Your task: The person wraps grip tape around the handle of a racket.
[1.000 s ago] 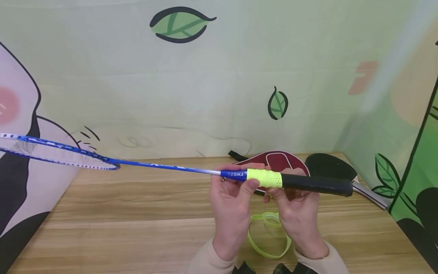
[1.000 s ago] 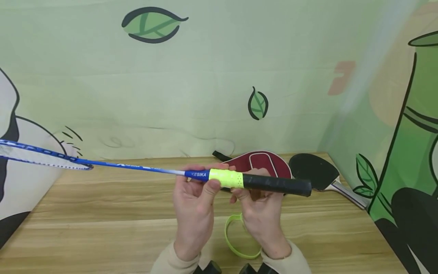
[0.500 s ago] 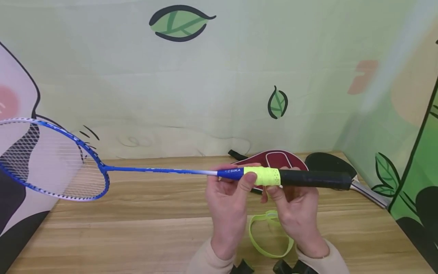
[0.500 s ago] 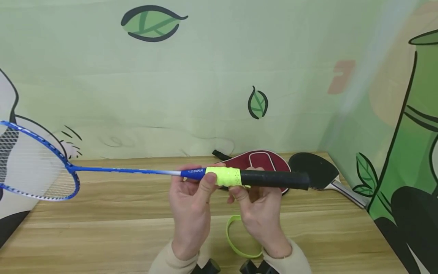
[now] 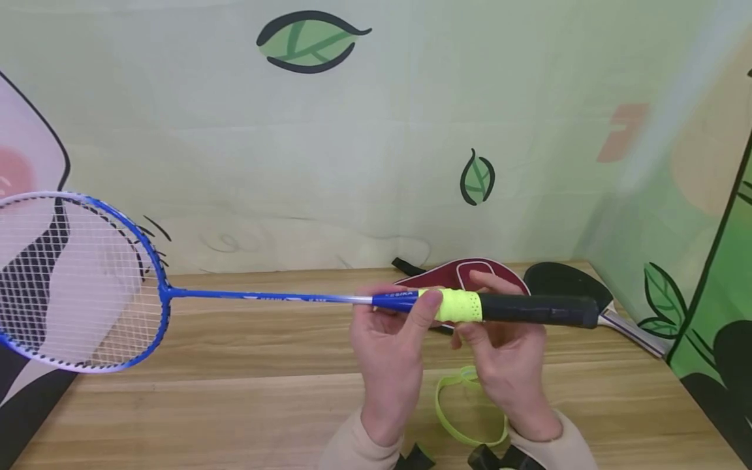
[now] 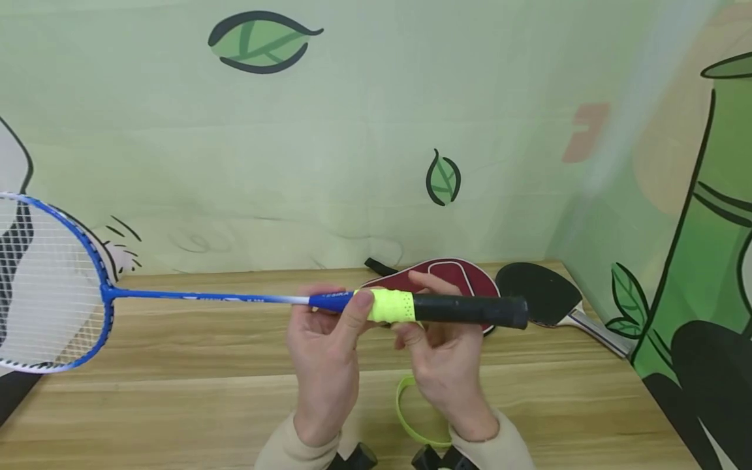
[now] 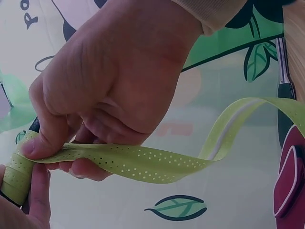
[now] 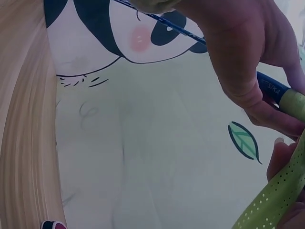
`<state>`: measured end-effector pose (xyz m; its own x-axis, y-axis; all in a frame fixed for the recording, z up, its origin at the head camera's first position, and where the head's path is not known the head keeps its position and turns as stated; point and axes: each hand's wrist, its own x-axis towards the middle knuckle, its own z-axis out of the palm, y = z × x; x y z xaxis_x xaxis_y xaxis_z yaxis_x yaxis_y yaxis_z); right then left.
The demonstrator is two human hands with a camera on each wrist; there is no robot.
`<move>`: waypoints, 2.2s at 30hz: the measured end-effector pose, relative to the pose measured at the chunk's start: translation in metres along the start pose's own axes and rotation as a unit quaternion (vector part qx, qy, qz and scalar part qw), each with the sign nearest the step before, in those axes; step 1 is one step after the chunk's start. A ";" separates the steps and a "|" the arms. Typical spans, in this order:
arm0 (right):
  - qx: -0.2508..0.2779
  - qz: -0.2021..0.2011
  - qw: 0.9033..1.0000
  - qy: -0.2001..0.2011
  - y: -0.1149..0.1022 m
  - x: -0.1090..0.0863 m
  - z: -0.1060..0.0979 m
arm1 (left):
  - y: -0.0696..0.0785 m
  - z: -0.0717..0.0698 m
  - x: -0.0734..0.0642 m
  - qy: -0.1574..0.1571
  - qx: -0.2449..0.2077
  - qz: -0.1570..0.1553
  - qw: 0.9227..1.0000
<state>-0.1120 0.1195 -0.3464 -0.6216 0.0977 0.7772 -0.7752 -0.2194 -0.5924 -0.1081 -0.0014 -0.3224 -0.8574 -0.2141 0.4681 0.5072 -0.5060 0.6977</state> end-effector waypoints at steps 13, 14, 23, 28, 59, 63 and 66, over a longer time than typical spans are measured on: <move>-0.009 -0.003 1.000 -0.002 -0.001 -0.001 -0.002 | -0.001 0.002 -0.001 -0.017 -0.042 -0.001 0.999; -0.012 -0.002 1.000 -0.001 -0.001 -0.002 -0.002 | -0.001 0.003 -0.002 -0.029 -0.064 0.005 0.998; -0.032 0.008 0.999 -0.008 -0.004 -0.001 -0.002 | -0.002 0.001 -0.003 -0.092 -0.090 0.031 0.991; -0.047 0.018 0.999 -0.013 -0.003 -0.001 -0.003 | -0.002 0.001 -0.003 -0.071 -0.067 0.031 0.995; -0.028 -0.026 0.999 0.009 -0.002 -0.003 0.001 | 0.001 0.003 -0.004 0.021 -0.010 -0.024 0.999; -0.022 -0.032 0.999 0.010 -0.003 -0.004 0.002 | 0.002 0.003 -0.004 0.008 -0.025 -0.008 1.000; -0.022 -0.029 0.999 0.009 -0.004 -0.004 0.003 | 0.002 0.004 -0.004 -0.031 -0.075 0.020 0.997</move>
<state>-0.1059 0.1170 -0.3468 -0.5778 0.1272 0.8062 -0.8136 -0.1693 -0.5563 -0.1033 0.0022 -0.3208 -0.8276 -0.1867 0.5294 0.5179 -0.6180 0.5916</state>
